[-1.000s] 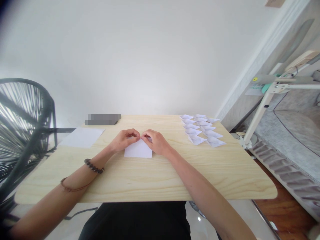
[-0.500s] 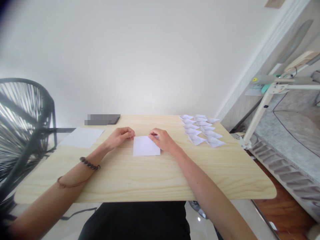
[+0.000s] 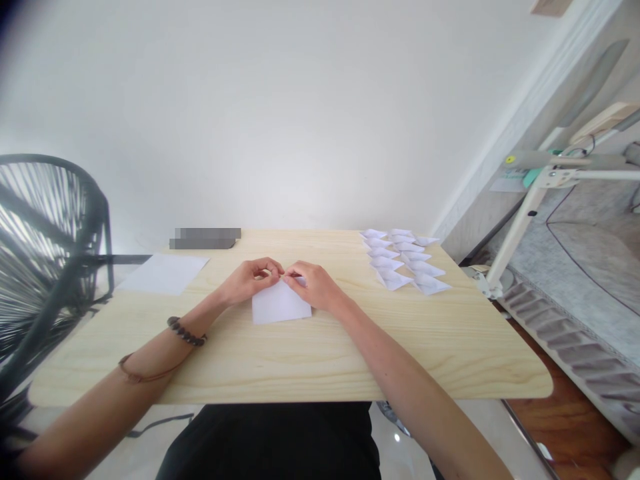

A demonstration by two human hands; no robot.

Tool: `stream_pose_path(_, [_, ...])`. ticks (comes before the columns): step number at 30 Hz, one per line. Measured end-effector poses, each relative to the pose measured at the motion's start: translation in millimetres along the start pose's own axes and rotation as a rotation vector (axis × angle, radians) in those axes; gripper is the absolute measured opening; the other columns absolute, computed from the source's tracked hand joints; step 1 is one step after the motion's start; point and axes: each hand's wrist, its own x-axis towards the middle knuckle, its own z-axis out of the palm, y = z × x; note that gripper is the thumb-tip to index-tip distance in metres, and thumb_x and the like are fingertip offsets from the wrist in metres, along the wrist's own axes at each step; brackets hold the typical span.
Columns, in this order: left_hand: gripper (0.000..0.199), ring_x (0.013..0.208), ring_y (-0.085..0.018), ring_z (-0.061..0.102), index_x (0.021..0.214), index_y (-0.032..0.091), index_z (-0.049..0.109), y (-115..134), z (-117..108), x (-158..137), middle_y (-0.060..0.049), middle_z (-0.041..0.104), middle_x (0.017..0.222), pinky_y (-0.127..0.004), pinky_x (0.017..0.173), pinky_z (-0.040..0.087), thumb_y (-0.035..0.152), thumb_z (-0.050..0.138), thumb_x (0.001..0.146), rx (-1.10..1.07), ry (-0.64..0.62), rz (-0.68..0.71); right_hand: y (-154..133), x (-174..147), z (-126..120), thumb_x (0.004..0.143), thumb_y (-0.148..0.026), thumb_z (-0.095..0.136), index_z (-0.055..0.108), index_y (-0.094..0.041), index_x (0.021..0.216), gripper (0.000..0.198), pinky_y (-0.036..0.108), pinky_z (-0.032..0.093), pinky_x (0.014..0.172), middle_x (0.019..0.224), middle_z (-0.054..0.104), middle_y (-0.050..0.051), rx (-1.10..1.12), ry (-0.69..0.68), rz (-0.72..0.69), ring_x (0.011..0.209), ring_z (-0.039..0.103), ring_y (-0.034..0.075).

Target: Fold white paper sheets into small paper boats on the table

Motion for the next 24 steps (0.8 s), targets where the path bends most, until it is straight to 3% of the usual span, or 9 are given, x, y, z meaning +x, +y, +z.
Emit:
stream_pose_path(15, [0.018, 0.079, -0.016, 0.056, 0.067, 0.013, 0.055, -3, -9, 0, -0.007, 0.06, 0.094, -0.026, 0.069, 0.043, 0.029, 0.05, 0.073, -0.031, -0.058, -0.055, 1, 1, -11, 0.081, -0.022, 0.047, 0.058, -0.017, 0.08, 0.012, 0.023, 0.04, 0.068, 0.079, 0.061, 0.002, 0.0, -0.025, 0.023, 0.074, 0.054, 0.011])
stream_pose_path(24, [0.021, 0.084, -0.017, 0.056, 0.068, 0.014, 0.055, -9, -14, 0, -0.008, 0.061, 0.096, -0.029, 0.077, 0.042, 0.033, 0.05, 0.075, 0.006, -0.19, 0.008, 1, -1, -11, 0.08, -0.023, 0.048, 0.058, -0.017, 0.08, 0.012, 0.024, 0.04, 0.07, 0.081, 0.061, 0.002, 0.009, -0.072, 0.047, 0.076, 0.055, 0.012])
